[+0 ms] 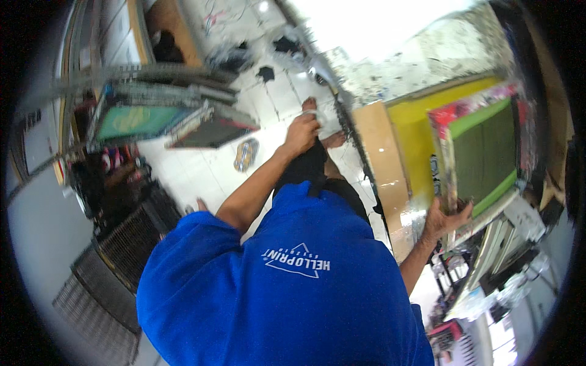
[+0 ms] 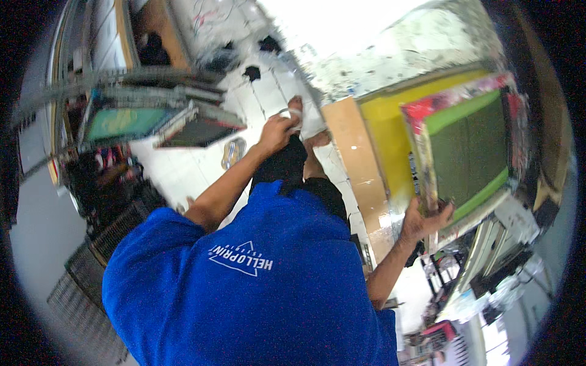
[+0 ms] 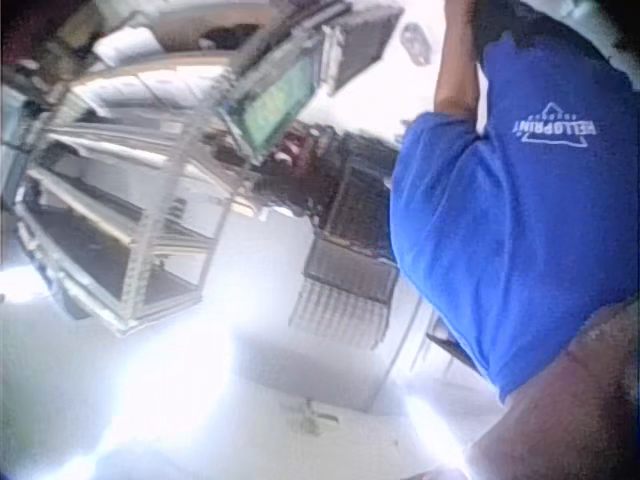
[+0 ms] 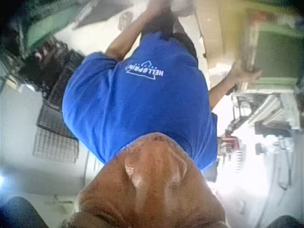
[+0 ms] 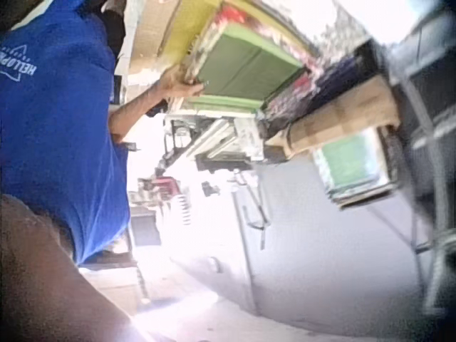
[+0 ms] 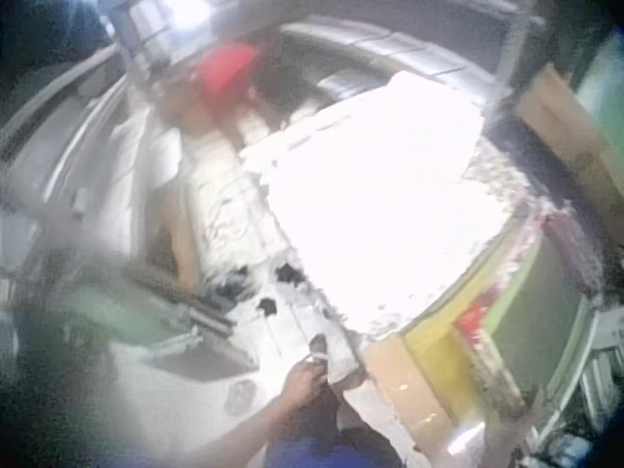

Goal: The person cleans a printing screen, applies tape to the stencil, and places printed fabric sheets onto a storage rack.

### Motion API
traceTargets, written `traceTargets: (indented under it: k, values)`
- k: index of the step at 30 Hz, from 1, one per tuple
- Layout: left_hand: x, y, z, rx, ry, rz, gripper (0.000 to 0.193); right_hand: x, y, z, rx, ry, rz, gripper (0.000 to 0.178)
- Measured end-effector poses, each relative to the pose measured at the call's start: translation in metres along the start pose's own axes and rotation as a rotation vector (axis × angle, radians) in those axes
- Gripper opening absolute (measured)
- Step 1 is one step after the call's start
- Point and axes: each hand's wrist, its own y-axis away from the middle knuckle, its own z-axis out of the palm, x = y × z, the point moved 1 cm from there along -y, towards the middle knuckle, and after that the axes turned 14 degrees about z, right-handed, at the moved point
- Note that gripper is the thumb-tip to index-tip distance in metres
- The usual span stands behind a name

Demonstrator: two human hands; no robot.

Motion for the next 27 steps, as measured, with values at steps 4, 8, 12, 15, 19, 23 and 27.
traceTargets:
  k: [4,8,12,15,19,23,27]
  values:
    - [0.007,-0.021,0.064,-0.155,-0.024,0.037,0.015,0.007,-0.022,-0.028,0.049,-0.056,-0.177,0.078]
    - [0.009,-0.033,0.144,-0.208,-0.171,0.252,0.014,-0.021,-0.063,-0.064,0.107,0.008,-0.287,0.078]
    - [0.041,-0.076,0.149,-0.855,-0.034,0.272,0.029,-0.008,-0.065,-0.1,0.136,0.067,-0.171,0.086]
    - [0.019,-0.06,0.23,-0.099,-0.013,0.296,0.039,-0.03,-0.092,-0.099,0.117,-0.031,-0.202,0.087]
    - [0.041,-0.055,0.205,-0.248,0.096,0.312,0.044,-0.032,-0.085,-0.1,0.04,0.009,-0.161,0.083]
    - [0.072,-0.055,0.115,-0.989,-0.038,0.221,0.041,-0.015,-0.09,-0.109,0.11,0.018,-0.173,0.089]
    - [0.119,-0.087,-0.022,-1.394,0.657,0.336,0.032,-0.019,-0.11,-0.14,0.29,-0.124,-0.141,0.093]
